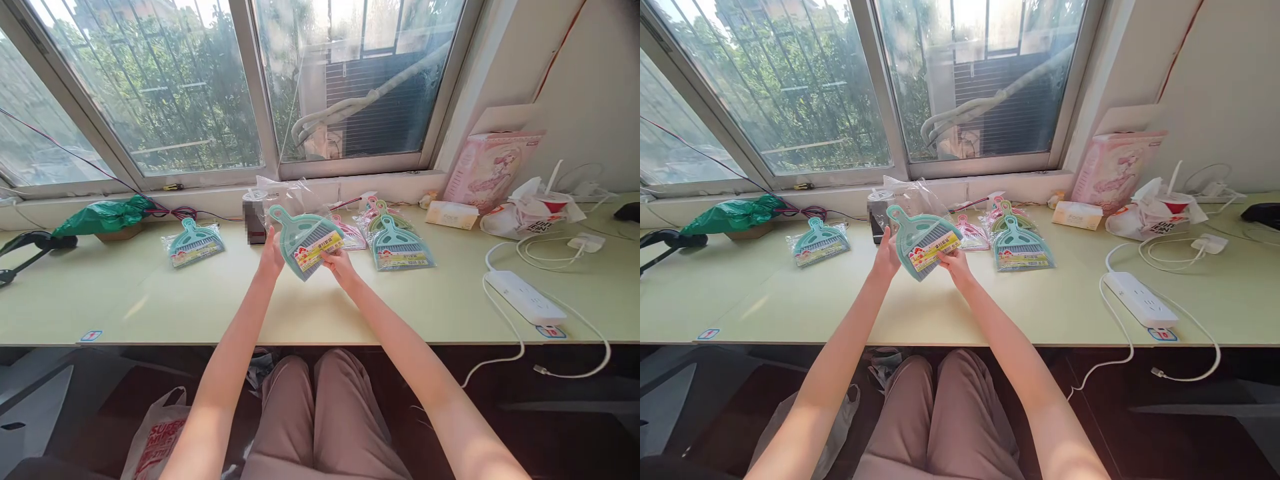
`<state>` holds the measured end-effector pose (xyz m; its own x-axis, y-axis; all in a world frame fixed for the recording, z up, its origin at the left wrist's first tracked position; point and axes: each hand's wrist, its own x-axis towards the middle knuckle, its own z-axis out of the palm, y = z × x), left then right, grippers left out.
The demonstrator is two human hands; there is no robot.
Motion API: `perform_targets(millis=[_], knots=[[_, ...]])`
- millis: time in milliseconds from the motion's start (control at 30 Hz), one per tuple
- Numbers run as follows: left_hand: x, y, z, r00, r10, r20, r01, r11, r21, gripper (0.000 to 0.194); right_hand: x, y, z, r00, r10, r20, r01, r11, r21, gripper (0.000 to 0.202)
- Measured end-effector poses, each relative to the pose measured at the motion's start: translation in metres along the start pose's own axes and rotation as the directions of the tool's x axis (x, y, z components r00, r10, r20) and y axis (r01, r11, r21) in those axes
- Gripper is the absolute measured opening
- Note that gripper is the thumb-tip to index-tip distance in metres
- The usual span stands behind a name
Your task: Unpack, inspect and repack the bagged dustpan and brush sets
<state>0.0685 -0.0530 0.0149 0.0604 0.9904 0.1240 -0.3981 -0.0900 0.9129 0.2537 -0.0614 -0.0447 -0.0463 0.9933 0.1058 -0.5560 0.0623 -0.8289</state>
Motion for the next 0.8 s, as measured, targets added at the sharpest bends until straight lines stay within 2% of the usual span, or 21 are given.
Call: perform_targets(millis=[67, 200, 267, 333, 400, 467, 567, 667, 733, 800], knots=[[0.002, -0.013, 0.008, 0.988, -0.068, 0.139, 0.079, 0.994, -0.071, 0.059, 0.004, 0.002, -0.003, 0.996, -0.025, -0.085, 0.027, 0.999, 0.027, 0.04], [-0.005, -0.038, 0.018, 0.963, -0.165, 0.211, 0.177, 0.983, -0.037, 0.046, 0.012, 0.003, -0.013, 0.961, -0.069, -0.268, 0.089, 0.994, 0.062, 0.034], [-0.007, -0.043, 0.019, 0.935, -0.232, 0.269, 0.238, 0.971, 0.009, 0.049, 0.014, 0.003, -0.019, 0.948, -0.081, -0.308, 0.099, 0.994, 0.043, 0.034], [-0.005, -0.044, 0.017, 0.916, -0.249, 0.315, 0.255, 0.967, 0.022, 0.054, 0.016, 0.003, -0.022, 0.95, -0.094, -0.296, 0.102, 0.995, 0.012, 0.035], [-0.002, -0.045, 0.016, 0.937, -0.198, 0.287, 0.211, 0.977, -0.016, 0.056, 0.016, 0.004, -0.022, 0.961, -0.104, -0.257, 0.103, 0.995, -0.017, 0.036], [-0.001, -0.05, 0.016, 0.97, -0.143, 0.196, 0.155, 0.987, -0.049, 0.052, 0.015, 0.006, -0.019, 0.968, -0.11, -0.224, 0.103, 0.994, -0.041, 0.037], [-0.005, -0.062, 0.019, 0.987, -0.129, 0.098, 0.135, 0.989, -0.057, 0.043, 0.013, 0.007, -0.014, 0.962, -0.127, -0.241, 0.114, 0.991, -0.066, 0.035], [-0.014, -0.071, 0.024, 0.98, -0.152, 0.128, 0.163, 0.984, -0.075, 0.049, 0.01, 0.004, -0.011, 0.951, -0.142, -0.275, 0.126, 0.989, -0.075, 0.029], [-0.018, -0.071, 0.026, 0.972, -0.162, 0.171, 0.174, 0.983, -0.062, 0.054, 0.008, 0.001, -0.011, 0.956, -0.148, -0.253, 0.133, 0.988, -0.076, 0.027], [-0.02, -0.067, 0.028, 0.975, -0.138, 0.174, 0.146, 0.989, -0.032, 0.067, 0.007, -0.002, -0.01, 0.964, -0.149, -0.222, 0.135, 0.988, -0.077, 0.025]])
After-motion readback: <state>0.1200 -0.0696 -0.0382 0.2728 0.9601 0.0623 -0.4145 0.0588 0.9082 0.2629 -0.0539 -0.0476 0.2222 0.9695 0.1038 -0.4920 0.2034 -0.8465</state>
